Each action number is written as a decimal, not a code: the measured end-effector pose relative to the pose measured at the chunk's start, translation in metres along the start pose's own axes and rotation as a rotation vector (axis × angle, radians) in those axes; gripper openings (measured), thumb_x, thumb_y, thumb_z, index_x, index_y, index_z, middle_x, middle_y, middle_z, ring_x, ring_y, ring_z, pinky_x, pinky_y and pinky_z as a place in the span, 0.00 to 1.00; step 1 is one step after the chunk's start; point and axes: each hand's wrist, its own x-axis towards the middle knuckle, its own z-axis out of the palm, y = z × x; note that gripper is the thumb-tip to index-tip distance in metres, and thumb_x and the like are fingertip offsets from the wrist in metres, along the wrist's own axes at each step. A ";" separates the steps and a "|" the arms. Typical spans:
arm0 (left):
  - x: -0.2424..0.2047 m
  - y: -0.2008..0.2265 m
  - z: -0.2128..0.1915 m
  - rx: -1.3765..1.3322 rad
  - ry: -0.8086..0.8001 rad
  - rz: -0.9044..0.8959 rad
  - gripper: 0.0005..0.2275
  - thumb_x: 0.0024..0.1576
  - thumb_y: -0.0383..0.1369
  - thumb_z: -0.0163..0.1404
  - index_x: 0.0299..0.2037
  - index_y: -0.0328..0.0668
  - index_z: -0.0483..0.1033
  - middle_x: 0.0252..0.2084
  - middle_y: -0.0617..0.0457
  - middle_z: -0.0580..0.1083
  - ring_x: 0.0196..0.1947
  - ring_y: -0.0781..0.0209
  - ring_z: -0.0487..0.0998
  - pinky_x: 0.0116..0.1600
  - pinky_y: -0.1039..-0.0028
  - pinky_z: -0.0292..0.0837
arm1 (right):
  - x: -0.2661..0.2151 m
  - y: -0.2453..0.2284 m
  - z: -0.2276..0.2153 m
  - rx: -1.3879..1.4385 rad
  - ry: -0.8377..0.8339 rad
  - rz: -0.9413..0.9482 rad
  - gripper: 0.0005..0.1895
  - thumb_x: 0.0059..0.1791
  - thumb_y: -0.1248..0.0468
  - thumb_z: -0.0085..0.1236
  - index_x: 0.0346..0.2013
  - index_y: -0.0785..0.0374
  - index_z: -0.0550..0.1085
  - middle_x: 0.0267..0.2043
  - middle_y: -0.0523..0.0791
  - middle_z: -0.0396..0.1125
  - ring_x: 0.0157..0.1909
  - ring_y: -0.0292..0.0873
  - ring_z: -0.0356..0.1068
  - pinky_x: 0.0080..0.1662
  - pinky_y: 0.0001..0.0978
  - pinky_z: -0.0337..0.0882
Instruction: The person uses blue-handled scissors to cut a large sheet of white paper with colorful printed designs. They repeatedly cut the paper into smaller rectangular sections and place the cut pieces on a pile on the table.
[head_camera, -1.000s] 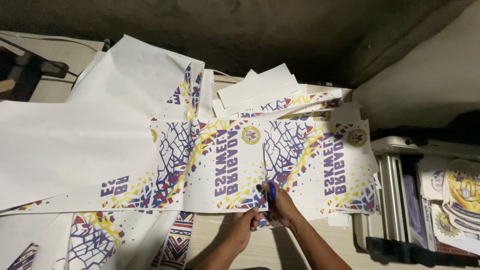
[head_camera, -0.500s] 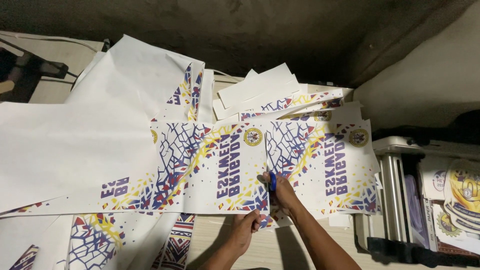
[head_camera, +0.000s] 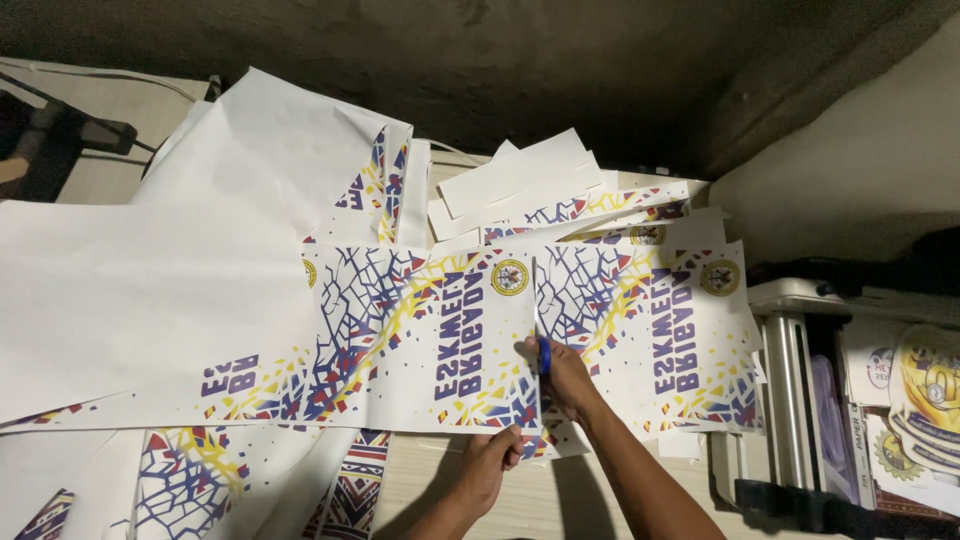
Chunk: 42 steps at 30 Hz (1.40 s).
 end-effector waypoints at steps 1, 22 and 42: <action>0.000 -0.003 -0.001 -0.001 -0.001 -0.012 0.07 0.58 0.36 0.54 0.35 0.42 0.74 0.25 0.58 0.70 0.22 0.70 0.67 0.28 0.79 0.59 | 0.001 -0.007 0.002 0.036 -0.016 0.003 0.26 0.47 0.48 0.61 0.45 0.70 0.76 0.27 0.46 0.71 0.21 0.36 0.66 0.25 0.26 0.67; -0.004 -0.005 -0.006 0.024 -0.026 -0.015 0.09 0.60 0.36 0.55 0.37 0.39 0.73 0.25 0.57 0.70 0.23 0.70 0.68 0.30 0.79 0.61 | 0.009 -0.023 0.006 -0.064 -0.002 -0.068 0.18 0.48 0.52 0.63 0.38 0.65 0.79 0.21 0.38 0.63 0.18 0.31 0.54 0.22 0.24 0.54; -0.015 0.032 -0.049 -0.389 0.026 0.154 0.11 0.57 0.39 0.47 0.44 0.43 0.74 0.35 0.51 0.77 0.34 0.59 0.79 0.37 0.65 0.73 | -0.090 -0.152 -0.114 -0.431 0.257 -0.264 0.12 0.45 0.63 0.62 0.41 0.63 0.76 0.34 0.48 0.75 0.36 0.44 0.75 0.41 0.39 0.77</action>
